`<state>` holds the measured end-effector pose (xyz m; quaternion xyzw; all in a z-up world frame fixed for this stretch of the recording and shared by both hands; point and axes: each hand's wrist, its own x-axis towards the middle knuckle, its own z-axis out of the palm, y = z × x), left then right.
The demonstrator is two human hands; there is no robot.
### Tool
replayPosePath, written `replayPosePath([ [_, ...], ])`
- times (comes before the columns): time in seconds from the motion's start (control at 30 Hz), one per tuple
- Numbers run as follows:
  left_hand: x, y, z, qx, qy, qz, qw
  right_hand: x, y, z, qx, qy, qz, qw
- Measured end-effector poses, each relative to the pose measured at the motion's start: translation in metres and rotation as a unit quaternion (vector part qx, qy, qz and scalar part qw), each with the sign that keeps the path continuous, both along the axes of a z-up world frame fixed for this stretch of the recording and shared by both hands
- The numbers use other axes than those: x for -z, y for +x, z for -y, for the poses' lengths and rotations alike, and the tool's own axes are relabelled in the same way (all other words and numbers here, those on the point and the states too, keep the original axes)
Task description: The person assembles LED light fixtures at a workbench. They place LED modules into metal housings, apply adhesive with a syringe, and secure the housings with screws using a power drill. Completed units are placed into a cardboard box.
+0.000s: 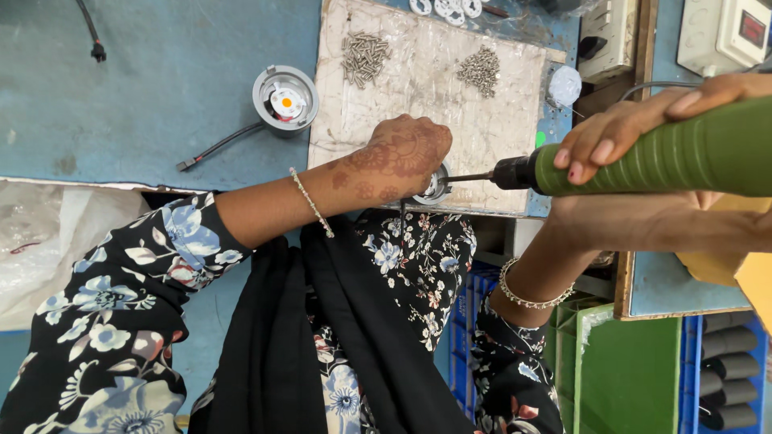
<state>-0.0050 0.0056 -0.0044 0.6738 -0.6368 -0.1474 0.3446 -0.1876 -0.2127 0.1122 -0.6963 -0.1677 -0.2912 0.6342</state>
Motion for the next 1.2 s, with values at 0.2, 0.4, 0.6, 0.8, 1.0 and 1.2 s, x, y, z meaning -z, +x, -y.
replayPosePath([
  [0.2, 0.011, -0.001, 0.003, 0.008, -0.071, 0.004, 0.997, -0.004, 0.007, -0.024, 0.085, -0.056, -0.011, 0.995],
  [0.4, 0.013, -0.001, 0.003, 0.004, -0.112, -0.007, 0.994, -0.005, 0.016, -0.037, 0.128, -0.067, 0.033, 0.989],
  [0.6, 0.009, -0.003, 0.005, -0.007, -0.065, -0.014, 0.998, -0.011, 0.030, -0.052, 0.114, -0.086, 0.022, 0.990],
  [0.8, 0.009, -0.004, 0.009, -0.012, -0.047, -0.017, 0.999, 0.004, 0.026, -0.042, 0.082, -0.019, 0.007, 0.996],
  [1.0, 0.012, -0.002, 0.010, -0.001, -0.052, -0.017, 0.999, 0.010, 0.032, 0.029, -0.147, -0.078, -0.020, 0.986],
  [1.2, 0.005, -0.003, 0.007, -0.004, -0.054, -0.002, 0.999, -0.027, 0.054, 0.008, -0.251, -0.174, -0.059, 0.951],
])
